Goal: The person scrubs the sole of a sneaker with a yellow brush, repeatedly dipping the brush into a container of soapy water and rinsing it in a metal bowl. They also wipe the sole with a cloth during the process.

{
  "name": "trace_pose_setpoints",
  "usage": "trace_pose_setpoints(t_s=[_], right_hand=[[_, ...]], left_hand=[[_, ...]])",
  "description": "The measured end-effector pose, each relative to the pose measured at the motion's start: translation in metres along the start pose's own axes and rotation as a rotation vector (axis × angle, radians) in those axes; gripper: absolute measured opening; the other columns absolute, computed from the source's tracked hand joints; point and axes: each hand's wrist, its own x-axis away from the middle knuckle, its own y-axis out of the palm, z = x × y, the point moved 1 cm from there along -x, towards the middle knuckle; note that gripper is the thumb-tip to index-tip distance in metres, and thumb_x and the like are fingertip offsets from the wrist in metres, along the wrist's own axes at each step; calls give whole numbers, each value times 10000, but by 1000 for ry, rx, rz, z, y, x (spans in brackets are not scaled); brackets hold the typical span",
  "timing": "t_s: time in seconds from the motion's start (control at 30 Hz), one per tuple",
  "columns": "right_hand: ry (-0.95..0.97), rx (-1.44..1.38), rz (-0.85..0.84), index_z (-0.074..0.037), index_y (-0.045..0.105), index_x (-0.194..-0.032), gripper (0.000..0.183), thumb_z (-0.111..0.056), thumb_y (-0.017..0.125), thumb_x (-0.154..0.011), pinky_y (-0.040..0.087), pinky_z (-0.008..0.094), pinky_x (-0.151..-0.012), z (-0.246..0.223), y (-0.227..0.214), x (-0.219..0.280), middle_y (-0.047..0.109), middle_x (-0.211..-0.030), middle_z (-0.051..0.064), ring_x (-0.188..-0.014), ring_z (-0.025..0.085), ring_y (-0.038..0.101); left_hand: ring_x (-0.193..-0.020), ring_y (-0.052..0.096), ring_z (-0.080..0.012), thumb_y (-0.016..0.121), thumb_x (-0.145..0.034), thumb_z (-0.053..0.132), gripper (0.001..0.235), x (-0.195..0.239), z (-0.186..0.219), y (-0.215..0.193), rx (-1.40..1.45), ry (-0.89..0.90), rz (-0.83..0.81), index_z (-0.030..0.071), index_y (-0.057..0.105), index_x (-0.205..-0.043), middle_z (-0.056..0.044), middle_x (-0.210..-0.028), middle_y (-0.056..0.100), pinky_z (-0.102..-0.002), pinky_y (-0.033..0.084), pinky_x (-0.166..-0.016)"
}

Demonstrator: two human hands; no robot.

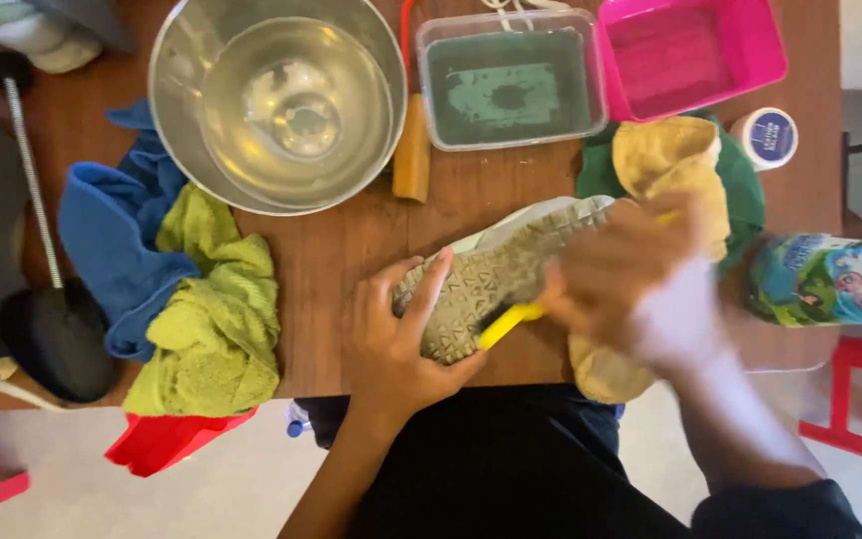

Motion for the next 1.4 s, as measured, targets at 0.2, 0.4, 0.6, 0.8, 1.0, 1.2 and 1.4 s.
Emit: trace_pose_setpoints(t_s=[0.2,0.4,0.6,0.8,1.0,1.2,1.4], right_hand=[[102,210,142,-155,444,-529,425,9,671,-848,334,442,-747,61,-4,25,299,-441,-35,-504,140,289],[-89,10,83,-138,487,-594,398,-62,606,-966,376,463,-598,26,-1,4,399,-536,19,-510,207,386],[-168,-28,78,-175,448,-634,375,-79,656,-930,331,421,-729,-14,12,-13,461,-592,-21,-603,219,406],[71,306,29,-207,613,-615,390,-51,758,-942,351,442,-884,46,-16,-1,622,-629,-73,-644,122,490],[-55,109,50,-202,688,-725,251,9,651,-855,489,519,-893,36,-7,16,607,-646,-1,-645,205,592],[21,8,78,-133,749,-750,211,-40,751,-940,435,413,-524,33,-10,26,669,-667,34,-585,205,596],[364,245,85,-90,443,-558,477,28,700,-942,326,470,-844,86,-17,60,329,-514,2,-585,163,296]], left_hand=[[-1095,641,-286,818,-837,626,835,-6,4,-8,4,19,31,185,539,-1489,-135,-1252,607,-430,572,-896],[-1124,630,-318,850,-785,574,883,3,-1,-2,19,-20,-13,235,500,-1522,-131,-1324,581,-485,541,-894],[-1052,609,-310,835,-751,603,899,3,-1,-2,-24,-12,-40,236,519,-1508,-99,-1349,567,-467,529,-858],[-1090,621,-325,865,-753,530,890,1,0,-3,34,-8,23,202,520,-1504,-146,-1315,583,-482,538,-897],[-1056,620,-318,876,-752,490,883,2,-2,-2,58,-1,16,186,519,-1501,-139,-1318,566,-471,540,-895],[-1107,622,-317,837,-754,507,884,0,2,-2,25,1,10,203,502,-1514,-130,-1339,563,-479,553,-907],[-1151,604,-326,872,-730,507,928,3,2,-1,13,-3,-24,211,493,-1524,-145,-1327,563,-500,555,-936]])
